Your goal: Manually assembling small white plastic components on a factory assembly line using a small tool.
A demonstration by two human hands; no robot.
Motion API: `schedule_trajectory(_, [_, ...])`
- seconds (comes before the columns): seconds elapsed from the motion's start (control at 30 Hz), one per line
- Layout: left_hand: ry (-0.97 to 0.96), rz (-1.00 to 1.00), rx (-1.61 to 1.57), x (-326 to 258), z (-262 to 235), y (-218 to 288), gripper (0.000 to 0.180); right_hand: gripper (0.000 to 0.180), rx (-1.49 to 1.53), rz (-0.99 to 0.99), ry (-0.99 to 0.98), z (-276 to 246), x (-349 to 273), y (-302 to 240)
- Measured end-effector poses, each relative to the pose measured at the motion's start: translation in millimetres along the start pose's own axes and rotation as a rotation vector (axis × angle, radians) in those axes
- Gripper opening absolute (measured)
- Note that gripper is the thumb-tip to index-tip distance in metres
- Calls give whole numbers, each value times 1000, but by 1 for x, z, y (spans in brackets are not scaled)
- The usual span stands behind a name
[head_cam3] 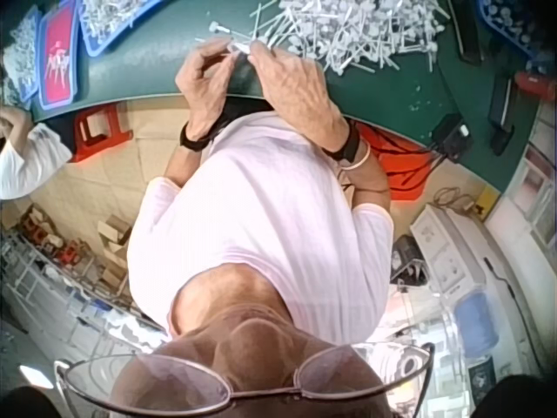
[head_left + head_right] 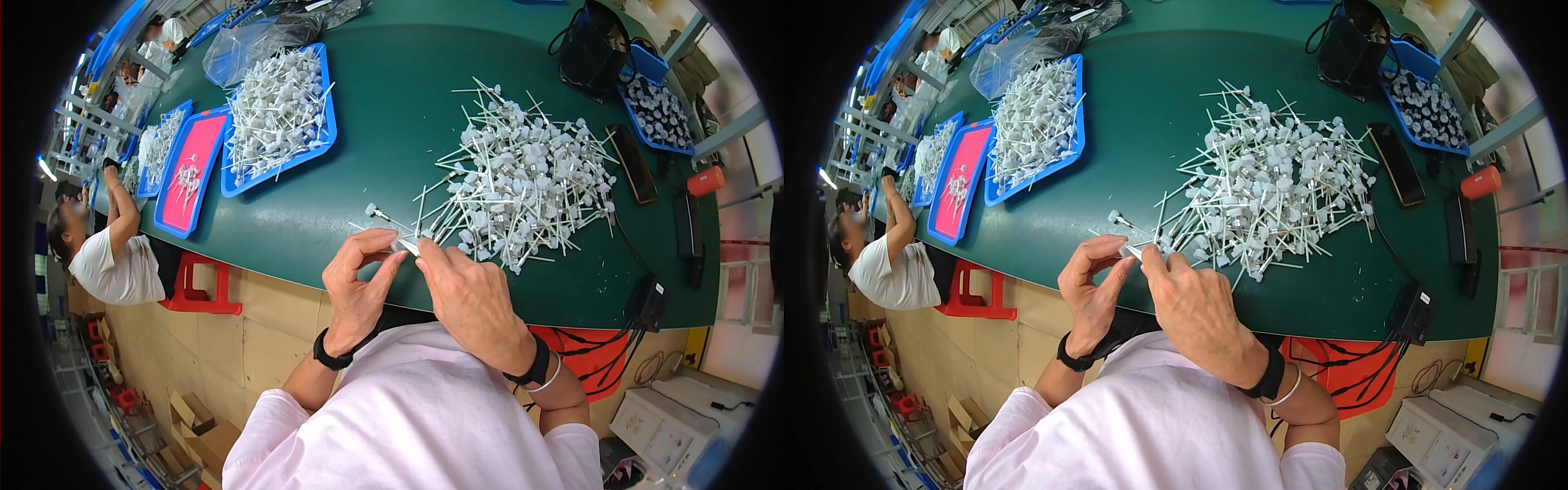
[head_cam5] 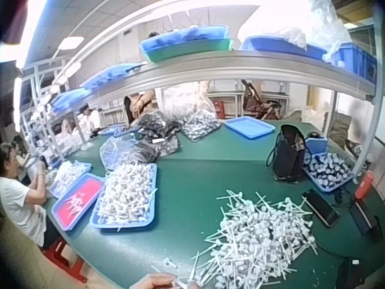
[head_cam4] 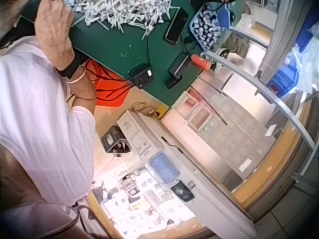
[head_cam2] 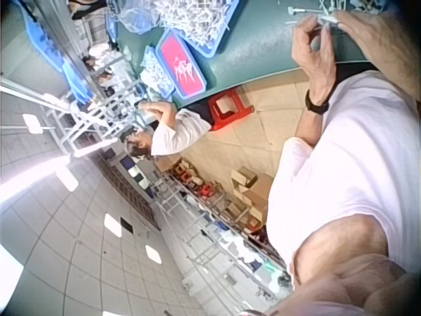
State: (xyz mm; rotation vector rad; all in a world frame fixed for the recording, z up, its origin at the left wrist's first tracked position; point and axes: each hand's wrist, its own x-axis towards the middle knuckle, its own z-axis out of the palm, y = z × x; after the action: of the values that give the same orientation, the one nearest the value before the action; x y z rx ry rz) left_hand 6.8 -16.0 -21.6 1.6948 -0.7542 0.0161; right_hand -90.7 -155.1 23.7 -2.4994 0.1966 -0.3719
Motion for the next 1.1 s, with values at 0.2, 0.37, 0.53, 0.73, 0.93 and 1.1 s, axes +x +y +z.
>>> schedule_trajectory(0.2, [-11, -17, -23, -1, -1, -2, 30, 18, -20, -12, 8, 0, -1, 1])
schedule_trajectory(0.37, [-45, -220, -268, -1, -4, -1, 25, 16, 173, -39, 6, 2, 4, 14])
schedule_trajectory(0.53, [-94, -356, -444, 3, -9, 3, 25, 15, 582, 135, -143, -6, 12, 25])
schedule_trajectory(0.73, [-141, -404, -498, 6, -9, 5, 23, 22, 1041, 285, -384, 2, 12, 44])
schedule_trajectory(0.93, [-135, -452, -534, 7, -7, 6, 23, 25, 1189, 333, -496, -3, 15, 48])
schedule_trajectory(1.1, [-134, -459, -557, 8, -7, 5, 21, 27, 1358, 419, -581, -1, 12, 48])
